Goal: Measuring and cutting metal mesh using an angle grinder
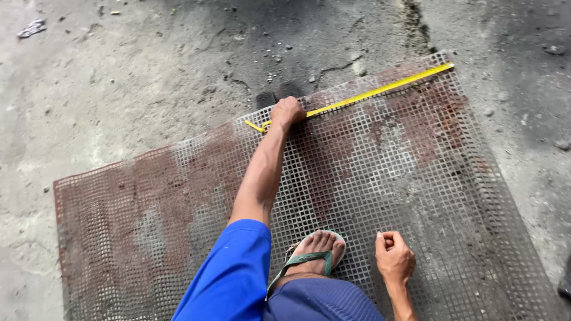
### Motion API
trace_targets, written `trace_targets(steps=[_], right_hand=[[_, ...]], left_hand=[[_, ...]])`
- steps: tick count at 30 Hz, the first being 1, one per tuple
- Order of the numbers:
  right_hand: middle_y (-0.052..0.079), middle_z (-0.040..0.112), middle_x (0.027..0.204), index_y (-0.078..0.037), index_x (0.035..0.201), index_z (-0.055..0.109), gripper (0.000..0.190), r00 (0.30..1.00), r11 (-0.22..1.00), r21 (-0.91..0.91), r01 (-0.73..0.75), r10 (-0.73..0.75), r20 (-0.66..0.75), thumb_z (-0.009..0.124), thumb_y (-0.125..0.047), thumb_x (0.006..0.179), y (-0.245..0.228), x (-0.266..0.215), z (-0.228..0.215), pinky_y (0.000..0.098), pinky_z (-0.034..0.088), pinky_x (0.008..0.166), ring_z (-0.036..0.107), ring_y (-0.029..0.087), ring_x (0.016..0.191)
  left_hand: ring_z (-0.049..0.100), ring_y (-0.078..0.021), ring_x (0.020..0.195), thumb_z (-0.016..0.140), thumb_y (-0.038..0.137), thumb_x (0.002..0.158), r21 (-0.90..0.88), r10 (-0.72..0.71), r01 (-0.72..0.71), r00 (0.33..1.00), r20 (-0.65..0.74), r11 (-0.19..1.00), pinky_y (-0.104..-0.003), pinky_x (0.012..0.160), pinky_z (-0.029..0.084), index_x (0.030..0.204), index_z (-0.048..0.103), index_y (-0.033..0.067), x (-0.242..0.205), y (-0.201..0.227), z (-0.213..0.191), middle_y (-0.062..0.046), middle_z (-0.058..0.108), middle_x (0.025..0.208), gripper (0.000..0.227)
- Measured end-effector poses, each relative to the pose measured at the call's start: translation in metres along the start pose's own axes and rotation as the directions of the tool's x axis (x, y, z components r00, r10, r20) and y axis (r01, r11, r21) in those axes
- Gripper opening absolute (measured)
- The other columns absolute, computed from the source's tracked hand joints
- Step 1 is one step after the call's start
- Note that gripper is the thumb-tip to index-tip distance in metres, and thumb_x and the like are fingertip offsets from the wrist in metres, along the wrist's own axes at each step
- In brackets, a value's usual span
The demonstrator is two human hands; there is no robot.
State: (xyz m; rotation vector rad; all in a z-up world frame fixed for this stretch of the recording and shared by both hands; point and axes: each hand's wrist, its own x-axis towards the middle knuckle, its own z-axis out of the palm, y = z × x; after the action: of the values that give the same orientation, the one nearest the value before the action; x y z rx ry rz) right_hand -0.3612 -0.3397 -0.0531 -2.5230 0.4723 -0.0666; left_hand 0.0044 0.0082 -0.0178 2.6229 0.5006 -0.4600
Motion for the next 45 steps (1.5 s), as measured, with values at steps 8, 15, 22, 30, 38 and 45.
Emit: trace_targets(steps=[8,15,22,30,38,45], right_hand=[[0.001,0.069,0.067,-0.017,0.089,0.072,0.014,0.992,0.999,-0.033,0.01,-0.014,-0.123,0.07,-0.031,0.087,-0.002,-0.002,0.008,0.0428,0.049,0.059,0.065,0.029,0.06],[0.002,0.071,0.065,-0.024,0.081,0.069,0.008,0.988,0.996,0.053,0.067,-0.059,-0.143,0.07,-0.031,0.085,-0.009,-0.002,-0.002,0.0445,0.057,0.065,0.072,0.031,0.068],[0.001,0.07,0.064,-0.024,0.082,0.068,0.01,0.989,0.996,0.054,0.07,-0.062,-0.135,0.07,-0.034,0.085,0.0,0.0,0.007,0.0449,0.057,0.064,0.072,0.03,0.067],[0.0,0.069,0.062,-0.025,0.08,0.067,0.009,0.988,0.995,0.077,0.059,-0.048,-0.144,0.069,-0.032,0.084,-0.006,-0.001,0.001,0.0413,0.057,0.063,0.072,0.029,0.067],[0.002,0.071,0.063,-0.025,0.079,0.068,0.009,0.988,0.995,0.088,0.057,-0.043,-0.15,0.07,-0.033,0.084,-0.007,-0.001,0.0,0.0416,0.058,0.063,0.073,0.029,0.067],[-0.001,0.07,0.064,-0.02,0.084,0.069,0.009,0.991,0.993,0.099,0.069,-0.057,-0.122,0.07,-0.029,0.087,-0.015,-0.007,-0.007,0.0398,0.053,0.058,0.067,0.025,0.061]], left_hand=[[0.073,-0.0377,0.083,0.062,0.03,0.081,0.097,0.206,-0.199,0.976,-0.068,0.975,-0.046,0.07,0.059,0.097,0.076,0.0027,0.047,-0.023,0.039,-0.018,0.075,0.096,0.035],[0.068,-0.0395,0.111,0.072,0.049,0.081,0.03,0.12,-0.118,0.99,-0.069,0.993,-0.052,0.093,0.055,0.113,0.072,-0.0008,0.036,-0.016,0.03,-0.024,0.073,0.111,0.059],[0.067,-0.0426,0.111,0.071,0.049,0.077,-0.002,0.122,-0.122,0.991,-0.054,0.992,-0.054,0.094,0.055,0.109,0.074,0.0004,-0.008,-0.001,0.001,-0.025,0.072,0.11,0.058],[0.067,-0.0399,0.113,0.067,0.046,0.082,0.061,0.148,-0.147,0.989,-0.023,0.987,-0.053,0.096,0.054,0.112,0.074,-0.0003,0.016,-0.014,0.01,-0.024,0.073,0.112,0.056],[0.068,-0.0398,0.112,0.066,0.049,0.081,0.066,0.157,-0.158,0.987,0.026,0.985,-0.052,0.094,0.054,0.105,0.078,0.0078,-0.005,-0.004,0.001,-0.023,0.074,0.108,0.049],[0.07,-0.0379,0.105,0.064,0.04,0.082,0.035,0.066,-0.066,0.998,0.0,0.997,-0.05,0.088,0.056,0.108,0.075,0.0032,0.002,-0.009,0.0,-0.021,0.074,0.108,0.047]])
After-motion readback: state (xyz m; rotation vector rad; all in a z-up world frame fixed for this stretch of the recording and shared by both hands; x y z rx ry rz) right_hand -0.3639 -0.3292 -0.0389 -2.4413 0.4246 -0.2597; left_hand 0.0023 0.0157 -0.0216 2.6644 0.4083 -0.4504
